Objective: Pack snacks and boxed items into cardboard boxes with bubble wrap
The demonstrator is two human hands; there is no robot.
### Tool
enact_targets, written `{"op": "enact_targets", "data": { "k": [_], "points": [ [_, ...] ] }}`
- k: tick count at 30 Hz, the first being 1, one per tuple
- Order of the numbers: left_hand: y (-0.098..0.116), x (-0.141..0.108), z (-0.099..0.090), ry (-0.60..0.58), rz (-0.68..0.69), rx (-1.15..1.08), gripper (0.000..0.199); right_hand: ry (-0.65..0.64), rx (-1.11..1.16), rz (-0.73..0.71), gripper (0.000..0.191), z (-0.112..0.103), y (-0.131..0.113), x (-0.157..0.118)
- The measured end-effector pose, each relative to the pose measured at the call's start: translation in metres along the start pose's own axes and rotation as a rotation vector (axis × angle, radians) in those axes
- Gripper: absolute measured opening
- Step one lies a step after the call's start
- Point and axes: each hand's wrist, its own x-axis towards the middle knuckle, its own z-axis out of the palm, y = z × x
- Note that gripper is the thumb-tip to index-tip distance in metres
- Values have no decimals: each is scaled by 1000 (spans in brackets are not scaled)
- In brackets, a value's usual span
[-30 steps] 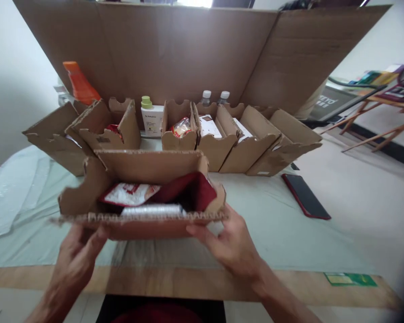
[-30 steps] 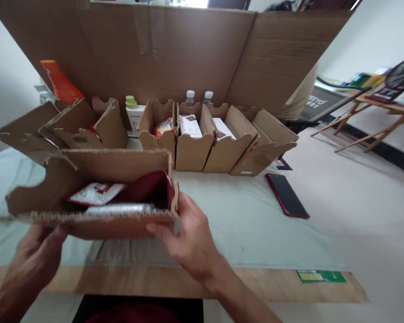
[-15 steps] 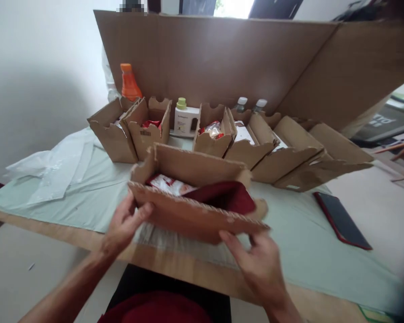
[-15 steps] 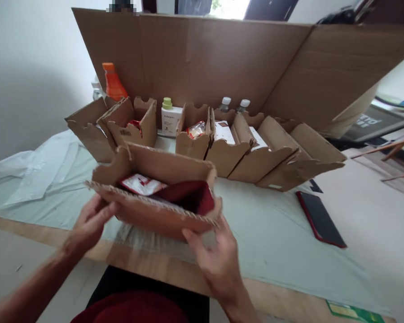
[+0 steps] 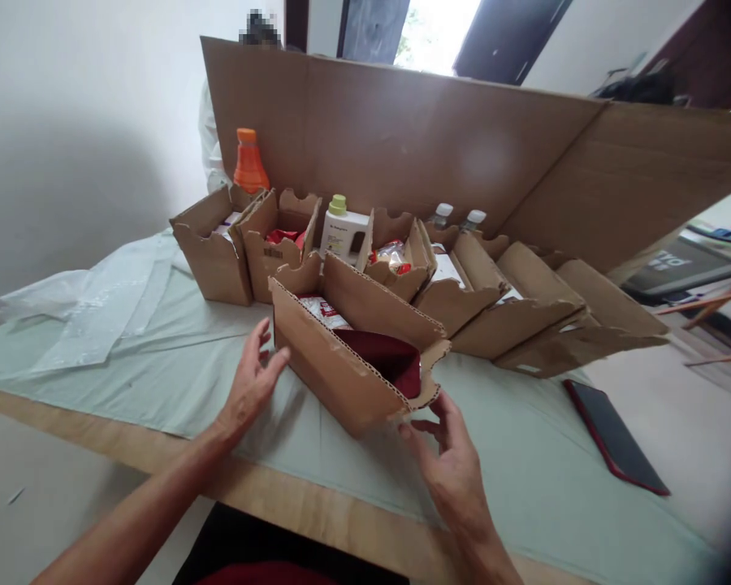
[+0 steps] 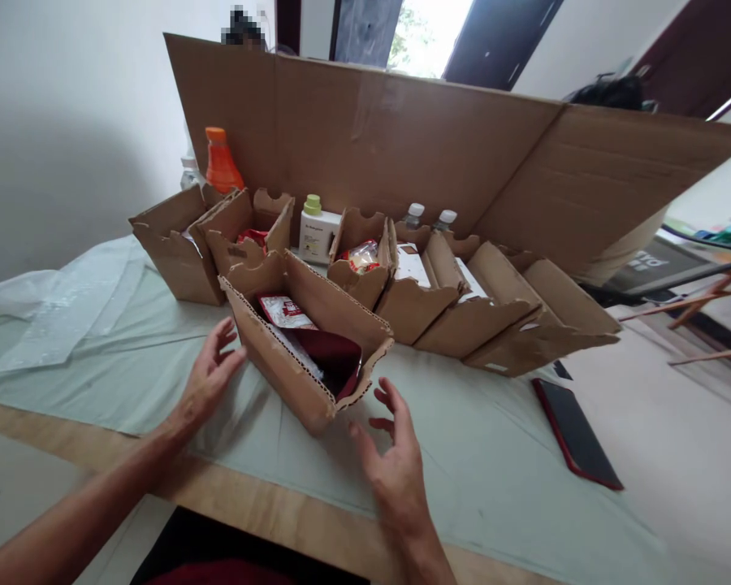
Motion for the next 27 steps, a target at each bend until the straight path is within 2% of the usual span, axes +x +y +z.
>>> {"op": "enact_targets", "data": {
  "k": [2,4,6,12,14,17,23,27],
  "points": [
    [-11,-20,6,-26,-16,30,78,-136,105,18,78,4,10,24],
    [-17,-34,12,-78,13,53,78,-278,231,38,77,13,17,43],
    [-18,-40,18,-112,49,97,79,-323,315,36,73,22,20,55],
    [-22,-37,35,-263,208,225,90,-230,319,5,72,33,29,52],
    [-27,-38,41,-318,290,256,101,-204,292,-6,70,34,35,44],
    [-34,-41,47,-318,368,298,117,-178,251,-13,70,37,40,31],
    [-36,-39,45,-253,425,331,104,-157,163,-74,69,48,35,13],
    [-35,-35,37,-272,404,357,103,-120,92,-98,66,52,32,9]
  ]
}}
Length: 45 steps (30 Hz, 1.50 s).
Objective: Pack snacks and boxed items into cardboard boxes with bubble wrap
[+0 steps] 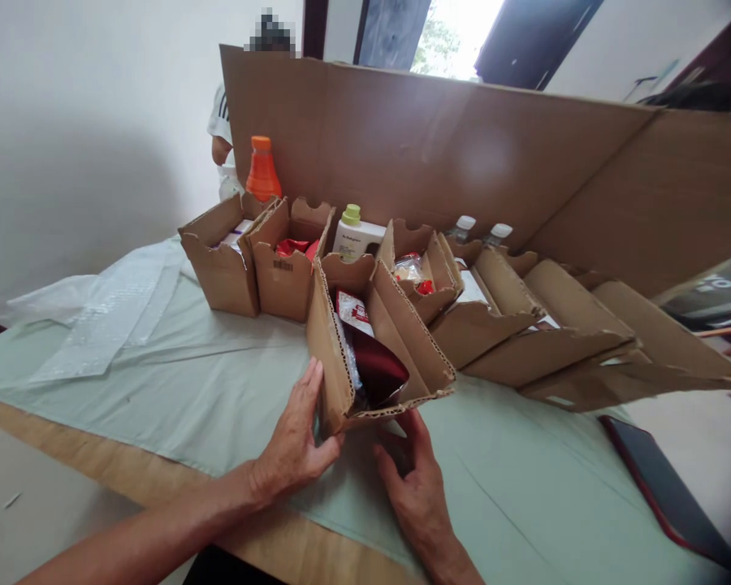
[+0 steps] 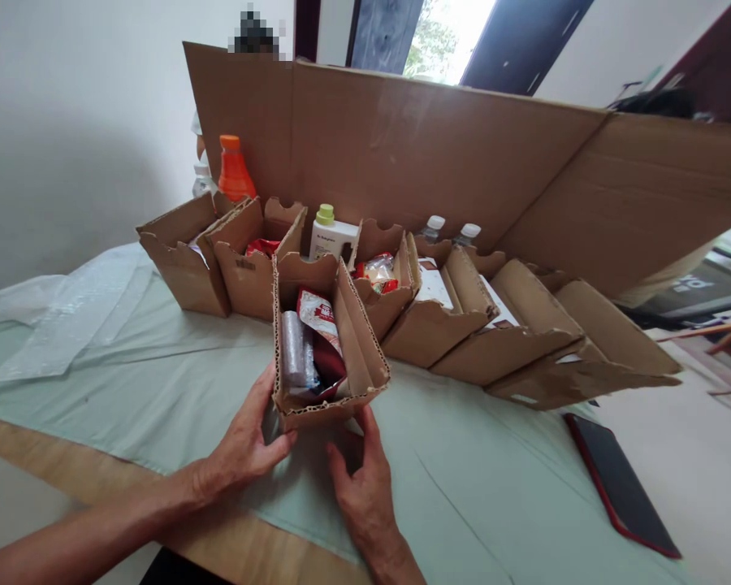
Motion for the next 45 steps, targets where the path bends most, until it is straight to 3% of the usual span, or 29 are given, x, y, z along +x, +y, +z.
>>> {"op": "enact_targets", "data": {
  "k": [6,10,14,18,22,25,29,31,37,41,45],
  "points": [
    [-12,17,-29,-68,-78,-87,87,-40,-98,-55,65,6,0,3],
    [-14,42,-51,-70,-188,-112,66,-139,-165,-109,60,10,-2,31],
    [-22,79,-64,15,-356,97,34,-166,-224,-138,54,12,0,62],
    [-36,103,-58,151,-420,154,33,-182,-284,-206,42,12,5,69],
    [-36,95,-34,191,-396,18,29,-203,-290,-268,27,11,7,65],
    [-36,86,-21,72,-358,-63,27,-201,-295,-295,22,12,7,64],
    [-46,89,-25,-196,-268,-120,74,-185,-304,-340,21,12,7,65],
    [-52,92,-29,-324,-204,-79,85,-181,-304,-358,22,11,7,66],
    [-54,91,-25,-545,6,268,77,-189,-333,-355,20,10,6,67],
    [-43,89,-17,-599,99,489,63,-192,-353,-380,19,10,6,68],
    [-31,85,-14,-637,131,594,63,-205,-399,-443,18,12,5,69]
  ]
}}
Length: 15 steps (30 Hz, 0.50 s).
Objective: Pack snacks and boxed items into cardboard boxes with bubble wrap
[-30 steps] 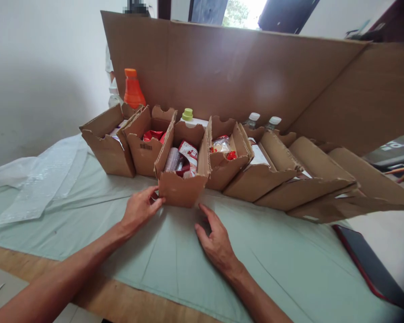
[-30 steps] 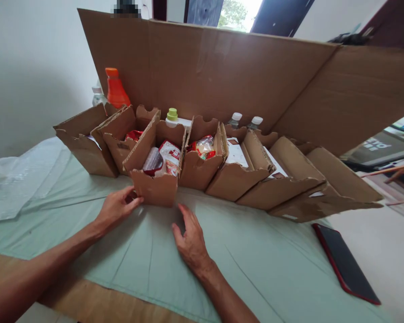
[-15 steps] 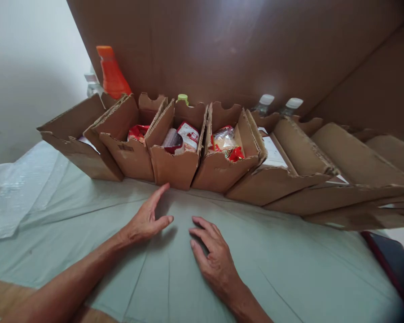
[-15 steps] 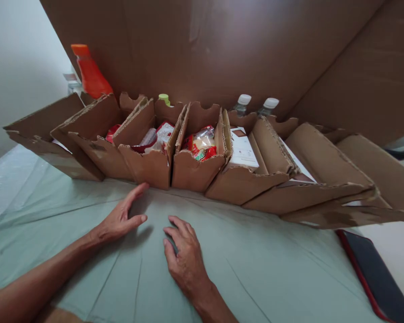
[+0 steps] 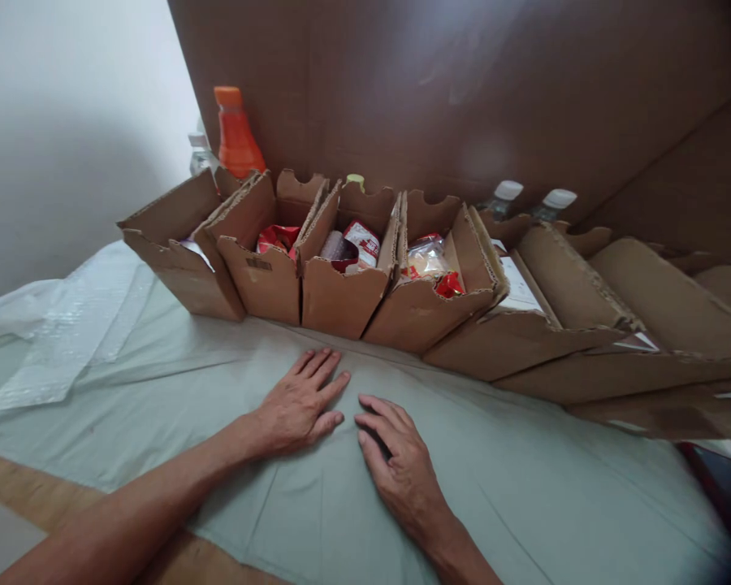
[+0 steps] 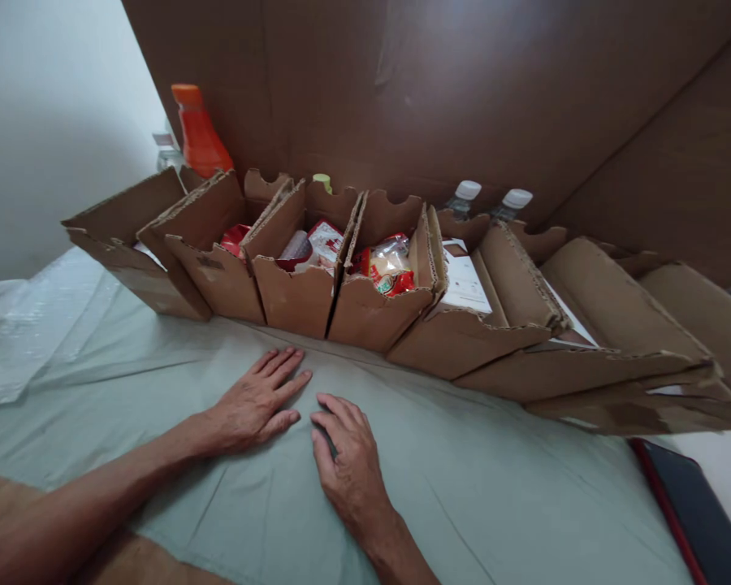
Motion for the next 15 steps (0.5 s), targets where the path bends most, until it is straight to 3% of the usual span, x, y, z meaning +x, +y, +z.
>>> {"op": "enact_targets", "data": {
  "k": [5,9,12,15],
  "points": [
    [17,-26,2,-22,2,-3,66,20,-63,-84,17,3,-1,-1],
    [21,-78,-2,-52,31,-29,67,27,-22,-48,20,-4,-9,12],
    [20,-123,0,54,30,10,69,14,51,10,30,-17,-35,52],
    [17,-155,14,257,48,94,63,11,81,16,45,-27,-73,120]
  ]
}}
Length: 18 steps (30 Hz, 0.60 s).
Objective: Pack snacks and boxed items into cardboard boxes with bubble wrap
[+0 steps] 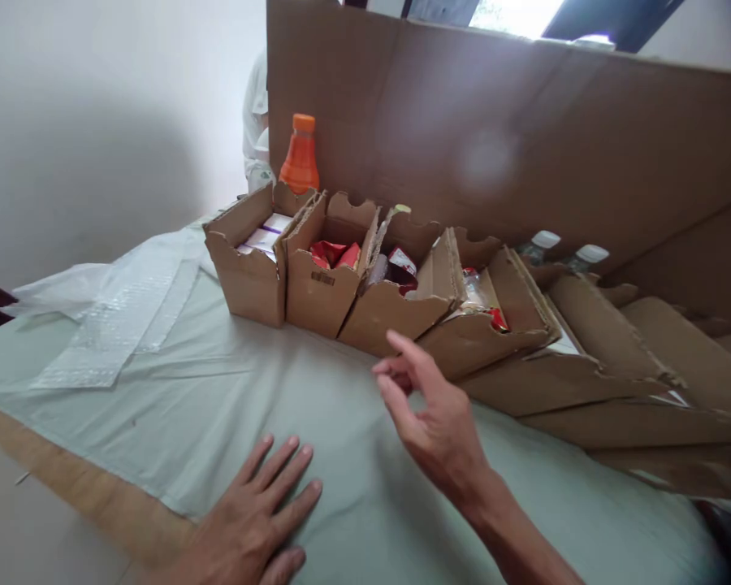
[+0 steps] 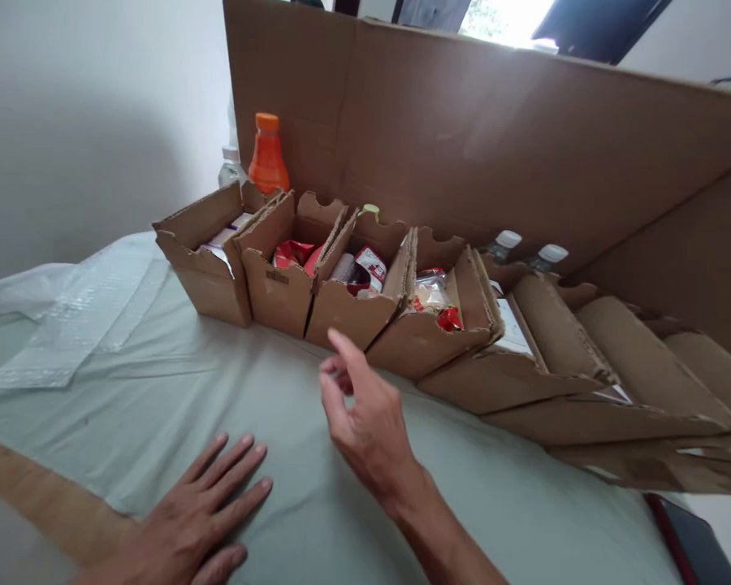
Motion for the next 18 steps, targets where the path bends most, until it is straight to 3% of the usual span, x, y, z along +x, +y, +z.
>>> {"op": "enact_targets", "data": {
  "k": [4,6,8,10,13,18],
  "points": [
    [1,-17,17,241,-13,-31,51,-116,-135,84,67,11,-32,91],
    [1,-16,23,300,-46,-89,48,-198,-193,159,55,23,-33,120],
    [1,-15,25,332,-69,-135,46,-230,-201,225,28,33,-31,132],
    [1,-14,23,370,-84,-175,42,-196,-162,258,18,39,-31,127],
    [2,-19,17,447,-168,-252,40,-136,-79,205,18,34,-42,95],
    [5,-27,1,520,-572,-372,53,-139,-34,58,25,-2,-69,0]
  ]
}}
